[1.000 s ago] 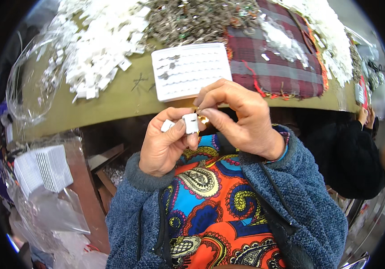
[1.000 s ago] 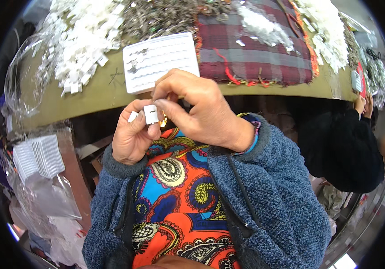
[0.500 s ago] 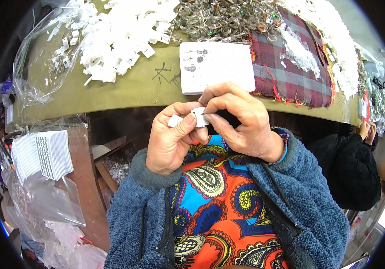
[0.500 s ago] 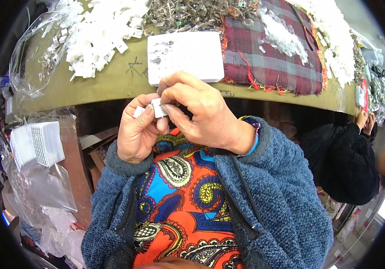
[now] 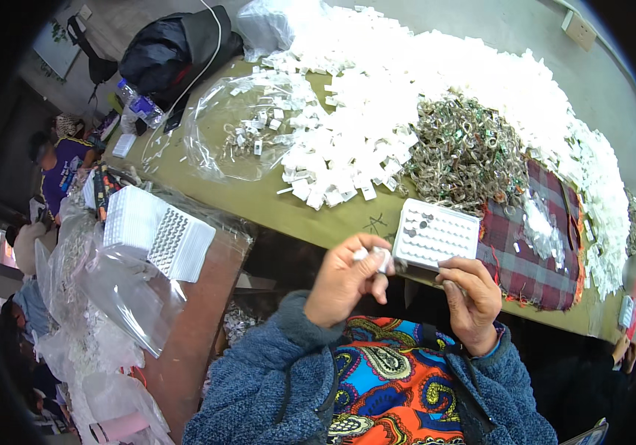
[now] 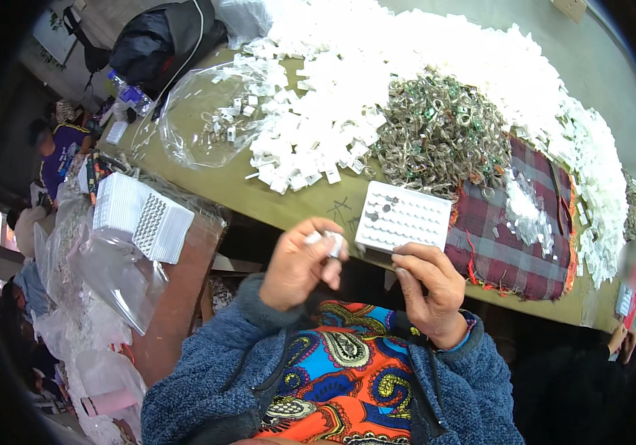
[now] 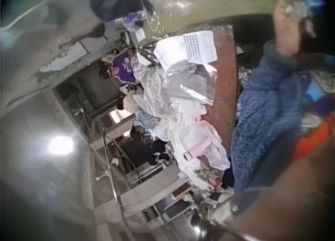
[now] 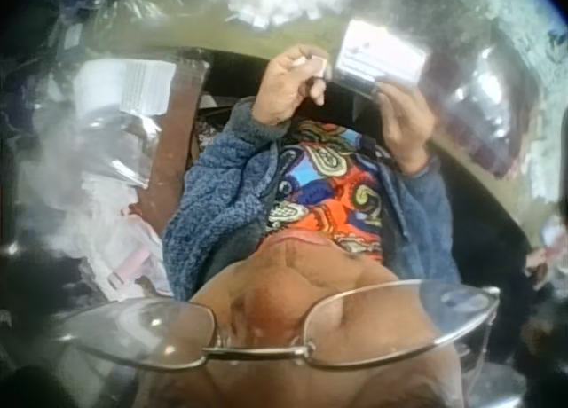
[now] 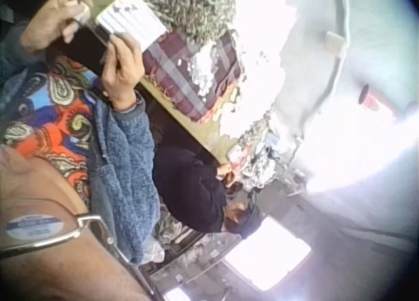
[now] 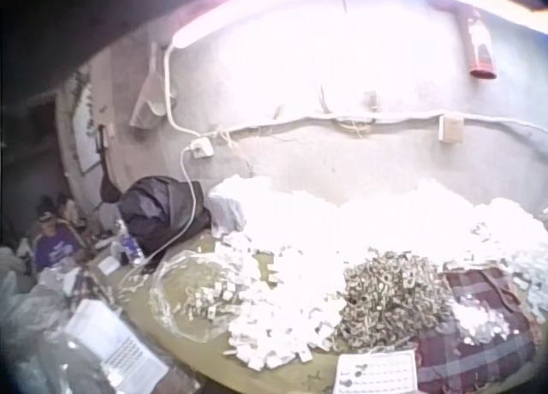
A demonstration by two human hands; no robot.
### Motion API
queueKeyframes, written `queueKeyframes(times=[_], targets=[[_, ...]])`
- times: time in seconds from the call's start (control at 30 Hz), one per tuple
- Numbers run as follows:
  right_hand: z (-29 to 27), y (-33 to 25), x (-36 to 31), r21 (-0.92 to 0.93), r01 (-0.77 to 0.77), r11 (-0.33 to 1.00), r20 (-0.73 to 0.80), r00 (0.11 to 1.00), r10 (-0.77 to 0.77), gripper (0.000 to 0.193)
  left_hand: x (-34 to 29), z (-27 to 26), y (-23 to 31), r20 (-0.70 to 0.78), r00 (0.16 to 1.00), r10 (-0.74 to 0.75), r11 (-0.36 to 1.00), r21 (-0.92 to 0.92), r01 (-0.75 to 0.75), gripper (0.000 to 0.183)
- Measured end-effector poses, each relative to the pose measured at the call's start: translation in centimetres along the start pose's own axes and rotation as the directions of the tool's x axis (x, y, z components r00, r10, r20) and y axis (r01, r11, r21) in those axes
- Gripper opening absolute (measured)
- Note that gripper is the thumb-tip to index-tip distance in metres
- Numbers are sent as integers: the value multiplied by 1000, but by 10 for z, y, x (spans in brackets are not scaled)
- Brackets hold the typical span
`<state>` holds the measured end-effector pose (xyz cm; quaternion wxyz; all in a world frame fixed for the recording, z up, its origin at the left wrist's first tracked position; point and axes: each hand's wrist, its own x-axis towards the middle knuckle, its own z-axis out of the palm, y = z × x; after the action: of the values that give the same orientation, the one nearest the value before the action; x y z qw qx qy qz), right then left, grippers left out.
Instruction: The person repeatedly picks small white plastic housings and metal contacts from a table, inserts the contacts into the housings, and places the assembled units into a white tray. The person handles items one at a time and continues the cycle throughout the clip.
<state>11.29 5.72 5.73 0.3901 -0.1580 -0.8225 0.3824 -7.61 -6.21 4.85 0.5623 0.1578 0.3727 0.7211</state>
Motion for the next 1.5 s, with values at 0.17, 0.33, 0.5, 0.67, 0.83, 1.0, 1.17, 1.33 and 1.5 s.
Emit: queueKeyframes(times=[0.17,0.33,0.5,0.67,0.83,1.0,1.17,1.33,1.5], targets=[[-10,6,-6,-49,-38,998,6,999,38,15,4,-1,91,142,751,645,636,445,-631,18],[-12,10,-13,-67,-68,995,29,997,70,15,57,-18,178,157,560,813,20,955,-297,31],[-14,17,-17,-35,-110,993,23,994,111,13,57,-46,98,260,706,659,-181,966,-186,16],[-14,21,-13,-69,-73,995,80,994,79,13,65,-60,48,221,734,642,-392,918,66,25],[-13,20,-8,-98,-45,994,100,993,55,15,73,-64,54,125,784,609,-142,989,-47,26],[-17,13,14,-13,-119,993,131,984,120,13,73,-45,48,166,713,681,131,931,-341,29],[-3,3,41,127,-338,933,212,928,307,19,55,-12,16,463,609,645,-6,799,-601,34],[38,2,47,74,-139,987,100,986,132,19,37,1,-8,554,527,644,-94,741,-665,40],[39,3,53,3,-6,1000,54,999,5,17,23,-2,-12,331,655,679,254,732,-633,36]])
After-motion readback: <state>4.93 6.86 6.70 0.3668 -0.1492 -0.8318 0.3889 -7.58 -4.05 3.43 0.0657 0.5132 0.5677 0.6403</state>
